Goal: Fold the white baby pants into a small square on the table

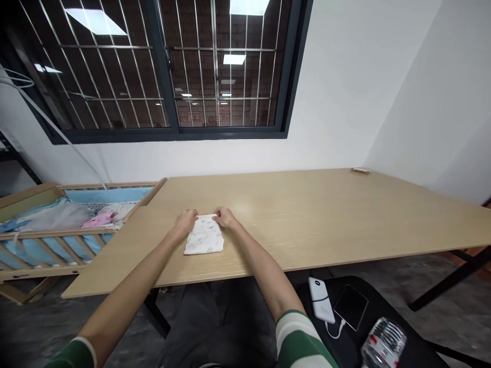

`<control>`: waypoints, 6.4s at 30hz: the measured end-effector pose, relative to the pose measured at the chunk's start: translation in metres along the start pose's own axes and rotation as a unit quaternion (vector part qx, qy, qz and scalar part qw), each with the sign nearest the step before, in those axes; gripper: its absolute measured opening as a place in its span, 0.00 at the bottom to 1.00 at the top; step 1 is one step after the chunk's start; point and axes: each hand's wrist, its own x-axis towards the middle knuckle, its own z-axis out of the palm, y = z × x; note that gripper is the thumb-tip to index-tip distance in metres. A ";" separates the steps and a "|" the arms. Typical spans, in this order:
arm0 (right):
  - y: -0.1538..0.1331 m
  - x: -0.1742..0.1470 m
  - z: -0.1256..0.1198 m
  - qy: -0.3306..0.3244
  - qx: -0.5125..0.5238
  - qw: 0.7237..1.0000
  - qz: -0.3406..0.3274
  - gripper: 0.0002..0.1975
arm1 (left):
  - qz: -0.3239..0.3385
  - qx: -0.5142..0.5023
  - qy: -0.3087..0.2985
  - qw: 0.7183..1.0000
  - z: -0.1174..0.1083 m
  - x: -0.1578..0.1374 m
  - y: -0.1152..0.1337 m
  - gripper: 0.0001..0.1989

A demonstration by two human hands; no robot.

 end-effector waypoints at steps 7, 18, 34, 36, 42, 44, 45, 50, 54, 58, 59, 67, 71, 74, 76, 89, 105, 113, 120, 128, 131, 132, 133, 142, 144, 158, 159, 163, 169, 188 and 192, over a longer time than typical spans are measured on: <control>-0.024 -0.019 -0.008 0.030 -0.033 0.996 -0.071 0.22 | 0.037 0.040 0.062 0.997 0.012 -0.083 0.040 0.22; -0.094 -0.125 0.026 -0.306 -0.030 0.894 -0.325 0.29 | 0.040 0.073 0.132 0.988 0.095 -0.163 0.057 0.30; -0.031 -0.033 0.038 -0.261 -0.113 0.930 -0.232 0.30 | 0.011 0.077 0.111 0.991 0.076 -0.171 0.062 0.32; -0.022 -0.018 0.037 -0.243 -0.136 0.931 -0.234 0.30 | 0.010 0.073 0.109 0.991 0.077 -0.170 0.061 0.32; -0.005 0.015 0.033 -0.207 -0.181 0.937 -0.216 0.32 | 0.010 0.065 0.100 0.993 0.076 -0.170 0.062 0.33; -0.005 0.020 0.034 -0.200 -0.199 0.936 -0.209 0.32 | 0.013 0.068 0.103 0.992 0.076 -0.170 0.063 0.33; -0.005 0.020 0.035 -0.194 -0.205 0.936 -0.210 0.32 | 0.016 0.071 0.106 0.992 0.076 -0.170 0.062 0.33; -0.016 -0.008 0.020 -0.095 -0.210 0.945 -0.232 0.33 | 0.061 0.052 0.108 0.991 0.074 -0.164 0.034 0.25; -0.022 -0.057 -0.009 -0.050 -0.186 0.957 -0.214 0.26 | 0.119 -0.051 0.098 0.987 0.066 -0.146 -0.014 0.18; -0.024 -0.105 -0.027 -0.132 -0.132 0.956 -0.224 0.24 | 0.155 -0.095 0.098 0.978 0.059 -0.128 -0.040 0.11; -0.025 -0.115 -0.029 -0.142 -0.126 0.957 -0.220 0.26 | 0.160 -0.094 0.098 0.978 0.057 -0.125 -0.041 0.11; -0.042 -0.186 -0.036 -0.190 -0.120 0.959 -0.171 0.41 | 0.138 -0.148 0.080 0.976 0.047 -0.152 -0.032 0.16; -0.038 -0.214 -0.025 -0.137 -0.104 0.965 -0.196 0.23 | 0.136 -0.177 0.038 0.974 0.041 -0.182 -0.038 0.13; -0.036 -0.223 -0.019 -0.093 -0.069 0.974 -0.194 0.20 | 0.157 -0.176 0.034 0.971 0.042 -0.194 -0.047 0.17; -0.038 -0.221 -0.020 -0.075 -0.044 0.982 -0.169 0.18 | 0.159 -0.185 0.040 0.969 0.044 -0.192 -0.052 0.16; -0.037 -0.118 -0.003 0.099 -0.006 0.994 -0.047 0.13 | -0.021 -0.164 0.054 0.985 0.022 -0.091 -0.028 0.16; -0.037 -0.101 0.010 0.127 -0.138 0.975 -0.122 0.26 | -0.010 -0.023 0.131 0.991 0.044 -0.079 0.003 0.28; -0.037 -0.105 0.024 -0.086 -0.217 0.948 -0.214 0.31 | 0.077 -0.055 0.003 0.996 0.077 -0.084 0.021 0.42; -0.020 -0.116 0.010 -0.066 -0.186 0.966 -0.164 0.33 | 0.066 -0.026 -0.005 0.997 0.076 -0.092 -0.001 0.40; -0.014 -0.129 -0.003 -0.044 -0.168 0.970 -0.171 0.35 | 0.087 0.014 0.022 0.996 0.073 -0.107 -0.018 0.42; -0.017 -0.128 -0.007 -0.054 -0.158 0.965 -0.202 0.35 | 0.137 0.011 0.044 0.990 0.068 -0.105 -0.018 0.40; -0.017 -0.126 -0.009 -0.067 -0.151 0.966 -0.200 0.36 | 0.141 0.005 0.038 0.989 0.066 -0.103 -0.018 0.40; -0.016 -0.124 -0.011 -0.081 -0.144 0.967 -0.193 0.37 | 0.138 -0.001 0.029 0.990 0.063 -0.100 -0.017 0.40; 0.000 -0.095 -0.004 -0.050 -0.022 0.982 -0.181 0.31 | 0.099 -0.142 0.006 0.985 0.032 -0.072 -0.022 0.22; -0.004 -0.088 -0.003 -0.019 0.008 0.988 -0.152 0.26 | 0.092 -0.161 0.032 0.982 0.027 -0.070 -0.022 0.17; -0.033 -0.032 -0.004 0.001 0.199 0.980 -0.004 0.30 | -0.103 -0.203 0.053 0.972 0.036 -0.117 0.008 0.24; -0.028 -0.029 0.002 -0.005 0.197 0.980 -0.002 0.29 | -0.111 -0.153 0.039 0.981 0.038 -0.118 0.011 0.23; -0.012 -0.026 0.019 -0.030 0.166 0.986 0.008 0.24 | -0.111 -0.020 0.016 0.994 0.040 -0.120 0.018 0.21; -0.033 -0.057 0.010 -0.017 0.022 0.982 -0.186 0.22 | -0.010 0.020 0.177 0.984 0.054 -0.143 0.030 0.24; -0.030 -0.084 0.012 -0.232 -0.007 0.936 -0.264 0.27 | 0.078 0.038 0.189 0.978 0.084 -0.177 0.050 0.28; -0.011 -0.057 0.012 -0.190 0.030 0.952 -0.237 0.25 | 0.063 0.014 0.158 0.985 0.083 -0.177 0.051 0.30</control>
